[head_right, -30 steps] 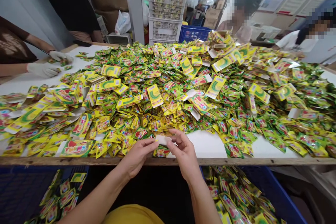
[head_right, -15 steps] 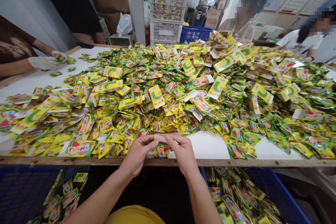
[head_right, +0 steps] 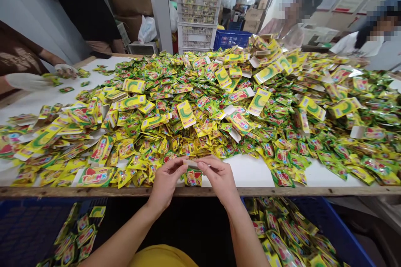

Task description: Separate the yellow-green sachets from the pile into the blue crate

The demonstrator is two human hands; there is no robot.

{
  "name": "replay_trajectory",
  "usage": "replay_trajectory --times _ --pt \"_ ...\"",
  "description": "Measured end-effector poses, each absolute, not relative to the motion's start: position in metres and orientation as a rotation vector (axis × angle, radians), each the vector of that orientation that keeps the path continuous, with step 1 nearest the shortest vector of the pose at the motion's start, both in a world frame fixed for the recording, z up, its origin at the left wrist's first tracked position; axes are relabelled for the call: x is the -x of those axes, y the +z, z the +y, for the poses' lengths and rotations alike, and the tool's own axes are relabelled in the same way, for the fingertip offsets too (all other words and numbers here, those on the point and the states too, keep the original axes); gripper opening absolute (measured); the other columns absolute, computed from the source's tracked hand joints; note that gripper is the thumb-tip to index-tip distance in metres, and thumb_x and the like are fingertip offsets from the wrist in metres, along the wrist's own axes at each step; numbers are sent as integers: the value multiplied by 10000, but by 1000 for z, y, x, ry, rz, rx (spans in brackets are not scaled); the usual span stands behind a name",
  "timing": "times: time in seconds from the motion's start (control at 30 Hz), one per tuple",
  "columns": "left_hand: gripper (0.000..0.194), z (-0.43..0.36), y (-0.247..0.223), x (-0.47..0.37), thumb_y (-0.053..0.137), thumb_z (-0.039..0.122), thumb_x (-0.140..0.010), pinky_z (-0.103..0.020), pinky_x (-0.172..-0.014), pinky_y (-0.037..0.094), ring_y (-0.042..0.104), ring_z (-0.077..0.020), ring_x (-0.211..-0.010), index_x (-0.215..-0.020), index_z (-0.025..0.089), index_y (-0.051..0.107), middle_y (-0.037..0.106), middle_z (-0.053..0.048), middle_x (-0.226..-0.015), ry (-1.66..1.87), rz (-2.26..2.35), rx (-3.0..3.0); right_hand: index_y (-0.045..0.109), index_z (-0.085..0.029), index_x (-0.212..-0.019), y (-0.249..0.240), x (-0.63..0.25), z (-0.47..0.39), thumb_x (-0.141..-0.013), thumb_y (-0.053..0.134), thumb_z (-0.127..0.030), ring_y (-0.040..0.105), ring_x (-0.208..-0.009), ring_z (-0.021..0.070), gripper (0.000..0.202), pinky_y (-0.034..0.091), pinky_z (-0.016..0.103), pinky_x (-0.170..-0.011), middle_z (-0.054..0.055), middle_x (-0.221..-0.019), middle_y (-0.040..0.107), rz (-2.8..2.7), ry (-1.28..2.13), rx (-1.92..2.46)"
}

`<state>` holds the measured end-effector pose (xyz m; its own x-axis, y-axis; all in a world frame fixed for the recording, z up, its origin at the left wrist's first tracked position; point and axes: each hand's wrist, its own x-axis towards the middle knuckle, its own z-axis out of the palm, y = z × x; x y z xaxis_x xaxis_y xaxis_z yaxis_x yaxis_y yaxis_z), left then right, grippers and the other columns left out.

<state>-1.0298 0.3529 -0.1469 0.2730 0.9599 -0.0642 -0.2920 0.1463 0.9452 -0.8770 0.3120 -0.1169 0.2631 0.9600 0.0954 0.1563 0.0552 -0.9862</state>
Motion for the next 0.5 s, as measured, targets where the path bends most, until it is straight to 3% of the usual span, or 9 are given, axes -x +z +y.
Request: replay_trajectory --times 0.1,0.33,0.5 --pt "251 356 -151 1026 706 306 -762 -307 -894 478 638 -201 -948 -982 186 731 722 -53 -1003 1100 888 -1103 772 -231 -823 -113 876 313 -765 702 -385 634 -810 188 178 511 314 -736 48 -831 722 -1125 903 1379" --pt "224 366 -141 1021 653 274 -804 -271 -794 491 634 -182 -872 -993 169 710 710 -59 -955 1002 834 -1266 753 -194 -800 -117 869 319 -665 776 -363 642 -701 178 217 520 306 -674 40 -783 728 -1064 918 1463" --pt "137 374 -136 1025 663 236 -812 -270 -800 492 638 -182 -876 -901 180 751 712 -70 -905 1046 736 -1538 743 -188 -764 -116 863 319 -677 759 -355 638 -698 177 189 518 303 -680 35 -740 721 -1078 951 1445"
